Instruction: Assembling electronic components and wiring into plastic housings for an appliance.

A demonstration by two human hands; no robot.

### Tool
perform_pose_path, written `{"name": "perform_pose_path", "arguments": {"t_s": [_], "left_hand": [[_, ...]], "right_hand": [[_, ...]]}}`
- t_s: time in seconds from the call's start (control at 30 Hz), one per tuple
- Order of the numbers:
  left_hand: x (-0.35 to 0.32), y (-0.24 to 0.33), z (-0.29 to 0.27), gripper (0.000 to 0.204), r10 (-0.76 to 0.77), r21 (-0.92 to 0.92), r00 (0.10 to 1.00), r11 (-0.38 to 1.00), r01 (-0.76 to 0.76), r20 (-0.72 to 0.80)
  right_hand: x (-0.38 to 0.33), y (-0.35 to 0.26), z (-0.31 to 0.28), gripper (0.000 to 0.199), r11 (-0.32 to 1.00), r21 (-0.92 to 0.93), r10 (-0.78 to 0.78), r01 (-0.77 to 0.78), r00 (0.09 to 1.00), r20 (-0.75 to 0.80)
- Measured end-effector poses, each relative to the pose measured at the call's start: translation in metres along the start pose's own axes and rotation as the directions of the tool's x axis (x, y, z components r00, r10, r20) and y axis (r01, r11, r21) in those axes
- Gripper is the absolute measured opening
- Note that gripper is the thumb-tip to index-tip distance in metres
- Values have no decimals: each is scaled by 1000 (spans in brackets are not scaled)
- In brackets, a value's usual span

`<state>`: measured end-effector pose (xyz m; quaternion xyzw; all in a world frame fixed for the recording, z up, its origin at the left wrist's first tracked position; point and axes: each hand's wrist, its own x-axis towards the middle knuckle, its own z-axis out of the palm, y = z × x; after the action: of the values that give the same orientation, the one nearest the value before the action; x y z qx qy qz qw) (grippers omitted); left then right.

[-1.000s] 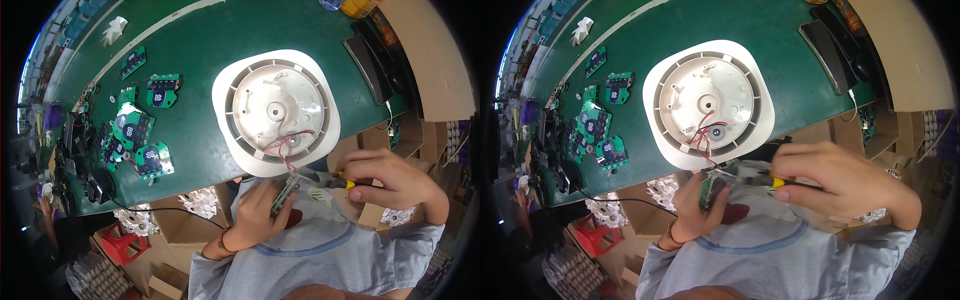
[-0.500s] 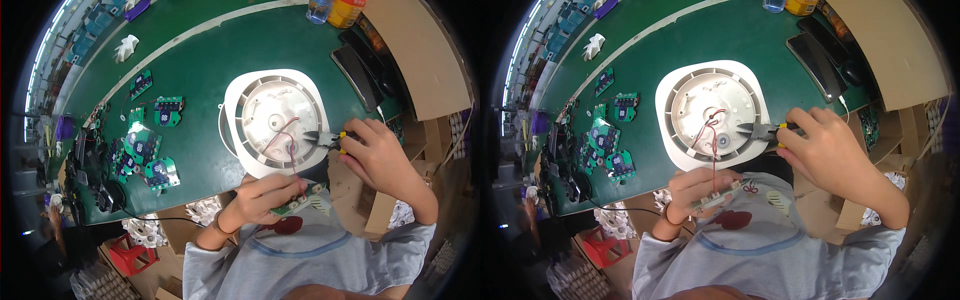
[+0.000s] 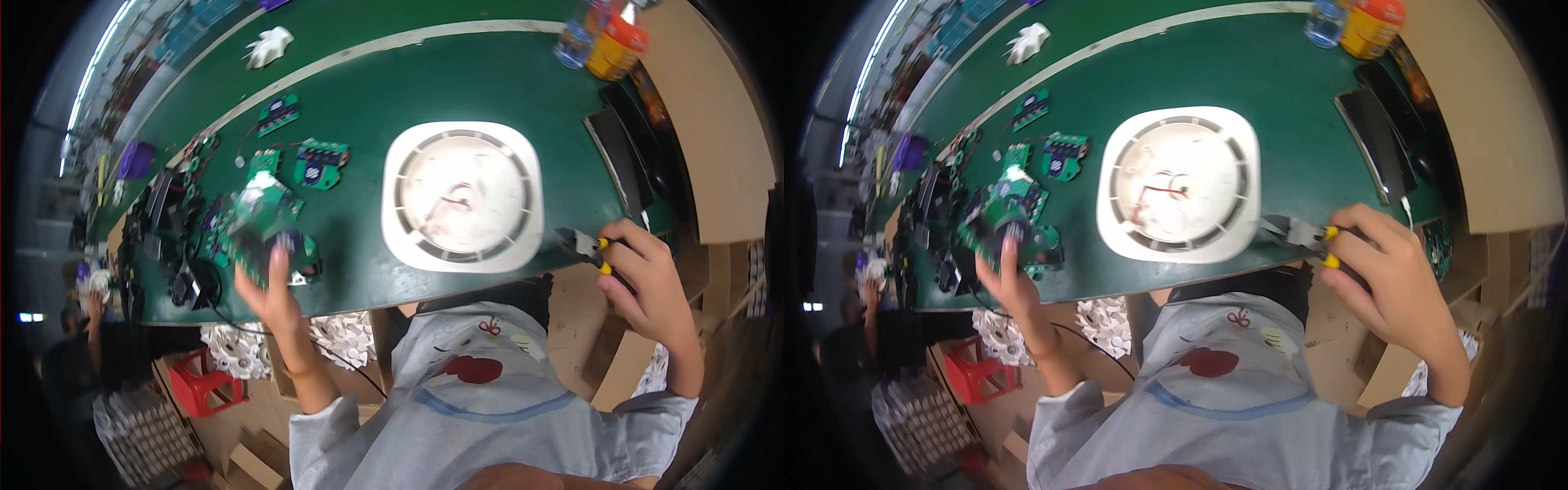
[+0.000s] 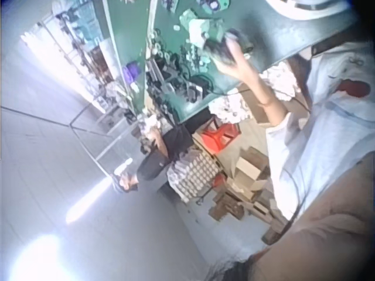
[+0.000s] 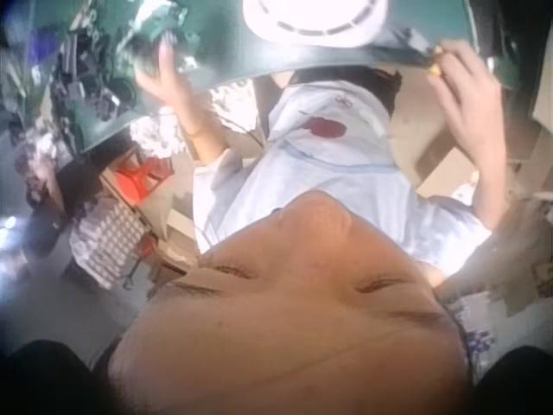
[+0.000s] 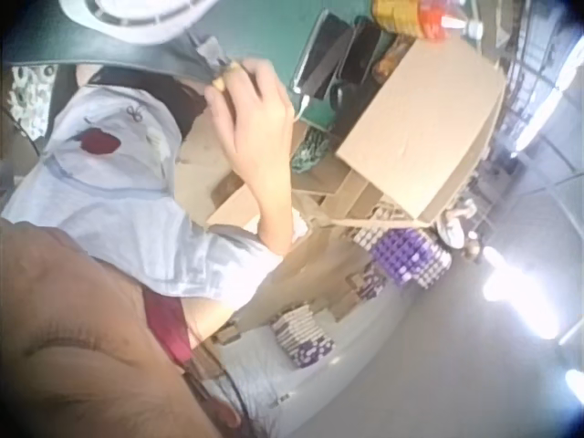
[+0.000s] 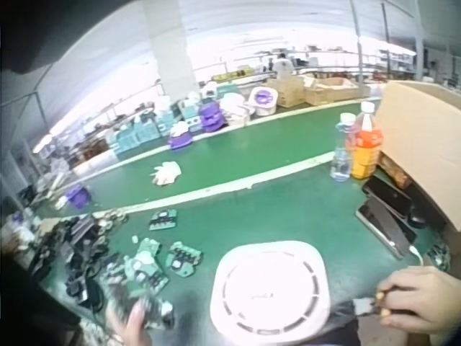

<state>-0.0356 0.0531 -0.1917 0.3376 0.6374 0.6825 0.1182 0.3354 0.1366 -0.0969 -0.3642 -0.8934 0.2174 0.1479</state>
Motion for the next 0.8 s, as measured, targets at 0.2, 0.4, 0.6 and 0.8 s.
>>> {"name": "perform_pose_path", "arguments": {"t_s": [0.2, 0.4, 0.6, 0.8], "left_hand": [[41, 12, 11, 57, 294, 676, 873, 552, -488, 389], [-2, 45, 48, 72, 486, 272, 416, 341, -900, 768], [7, 26, 85, 58, 426, 22, 293, 536, -844, 856], [21, 18, 110, 53, 437, -70, 478, 789, -610, 762]], "right_hand": [[0, 2, 6, 19, 1000, 0, 24, -24, 999, -31], [-3, 24, 18, 18, 998, -21, 62, -66, 983, -173], [-3, 55, 40, 17, 995, -102, -9, -20, 961, -275], [6, 91, 75, 17, 998, 51, -11, 28, 951, -308]]}}
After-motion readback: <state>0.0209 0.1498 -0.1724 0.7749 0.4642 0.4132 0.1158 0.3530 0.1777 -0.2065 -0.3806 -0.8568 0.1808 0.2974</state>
